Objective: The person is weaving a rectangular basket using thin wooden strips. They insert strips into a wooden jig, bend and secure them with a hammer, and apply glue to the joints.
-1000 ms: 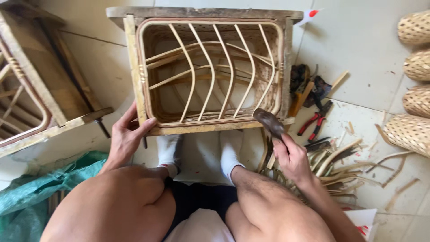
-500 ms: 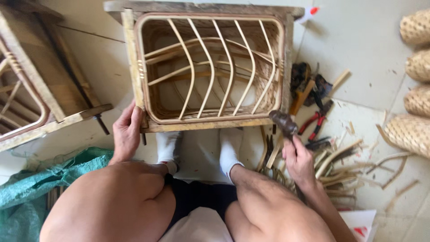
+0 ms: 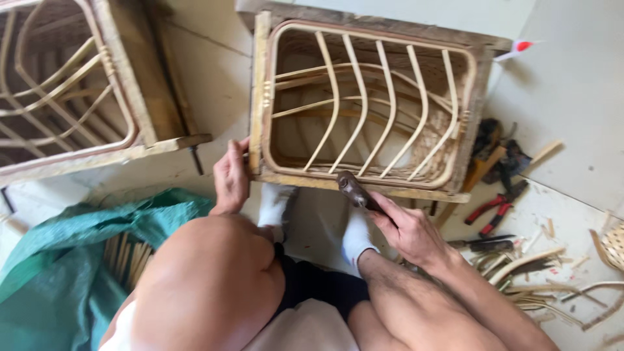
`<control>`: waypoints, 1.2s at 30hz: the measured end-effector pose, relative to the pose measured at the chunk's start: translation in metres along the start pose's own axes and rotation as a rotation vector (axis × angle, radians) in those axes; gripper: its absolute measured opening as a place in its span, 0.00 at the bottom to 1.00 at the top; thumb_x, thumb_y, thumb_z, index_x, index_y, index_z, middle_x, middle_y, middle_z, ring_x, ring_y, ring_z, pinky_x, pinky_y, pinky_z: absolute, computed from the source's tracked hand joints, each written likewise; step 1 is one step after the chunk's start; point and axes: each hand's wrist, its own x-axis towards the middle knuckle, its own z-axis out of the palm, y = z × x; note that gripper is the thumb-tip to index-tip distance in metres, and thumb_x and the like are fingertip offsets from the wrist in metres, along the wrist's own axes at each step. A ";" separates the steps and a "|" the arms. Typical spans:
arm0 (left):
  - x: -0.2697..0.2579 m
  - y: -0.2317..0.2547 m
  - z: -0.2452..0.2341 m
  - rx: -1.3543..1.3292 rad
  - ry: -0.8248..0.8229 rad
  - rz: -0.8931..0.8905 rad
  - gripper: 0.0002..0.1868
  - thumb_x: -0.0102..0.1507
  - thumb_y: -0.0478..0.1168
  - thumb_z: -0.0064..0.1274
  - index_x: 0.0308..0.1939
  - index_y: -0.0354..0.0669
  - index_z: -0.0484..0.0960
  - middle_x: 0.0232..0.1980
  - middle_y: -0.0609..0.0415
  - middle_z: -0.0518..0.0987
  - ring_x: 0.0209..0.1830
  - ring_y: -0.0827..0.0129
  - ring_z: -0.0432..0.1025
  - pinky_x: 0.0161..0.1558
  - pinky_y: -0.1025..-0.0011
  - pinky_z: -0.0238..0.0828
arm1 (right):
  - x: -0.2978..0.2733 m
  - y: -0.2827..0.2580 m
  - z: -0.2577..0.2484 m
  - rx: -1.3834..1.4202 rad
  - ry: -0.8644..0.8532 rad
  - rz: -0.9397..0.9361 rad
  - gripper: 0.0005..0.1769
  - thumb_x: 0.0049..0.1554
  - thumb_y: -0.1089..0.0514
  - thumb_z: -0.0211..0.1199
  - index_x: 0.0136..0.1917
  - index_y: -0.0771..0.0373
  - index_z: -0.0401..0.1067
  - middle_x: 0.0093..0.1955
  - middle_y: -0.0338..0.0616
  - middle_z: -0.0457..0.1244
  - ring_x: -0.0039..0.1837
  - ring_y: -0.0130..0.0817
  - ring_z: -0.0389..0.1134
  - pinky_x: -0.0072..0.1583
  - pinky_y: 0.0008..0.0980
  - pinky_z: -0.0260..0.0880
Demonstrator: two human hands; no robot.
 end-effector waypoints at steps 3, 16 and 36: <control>-0.004 -0.003 0.000 -0.054 0.024 -0.040 0.31 0.77 0.53 0.31 0.62 0.29 0.80 0.51 0.52 0.84 0.47 0.75 0.75 0.52 0.76 0.73 | 0.018 -0.004 0.014 0.042 -0.155 0.055 0.27 0.63 0.56 0.58 0.75 0.59 0.65 0.55 0.52 0.72 0.35 0.40 0.73 0.39 0.37 0.76; -0.001 -0.003 0.000 0.040 0.051 -0.054 0.33 0.76 0.55 0.30 0.60 0.31 0.82 0.47 0.52 0.84 0.44 0.75 0.74 0.48 0.76 0.73 | 0.146 -0.039 0.057 0.087 -0.276 0.043 0.27 0.67 0.52 0.52 0.76 0.61 0.61 0.47 0.47 0.71 0.25 0.33 0.65 0.28 0.35 0.67; 0.048 0.070 0.001 0.308 0.009 0.124 0.28 0.70 0.47 0.52 0.69 0.32 0.73 0.66 0.43 0.78 0.64 0.63 0.74 0.64 0.70 0.69 | 0.180 -0.008 -0.028 0.235 0.023 0.258 0.16 0.71 0.53 0.48 0.60 0.66 0.72 0.31 0.37 0.60 0.27 0.26 0.60 0.27 0.26 0.61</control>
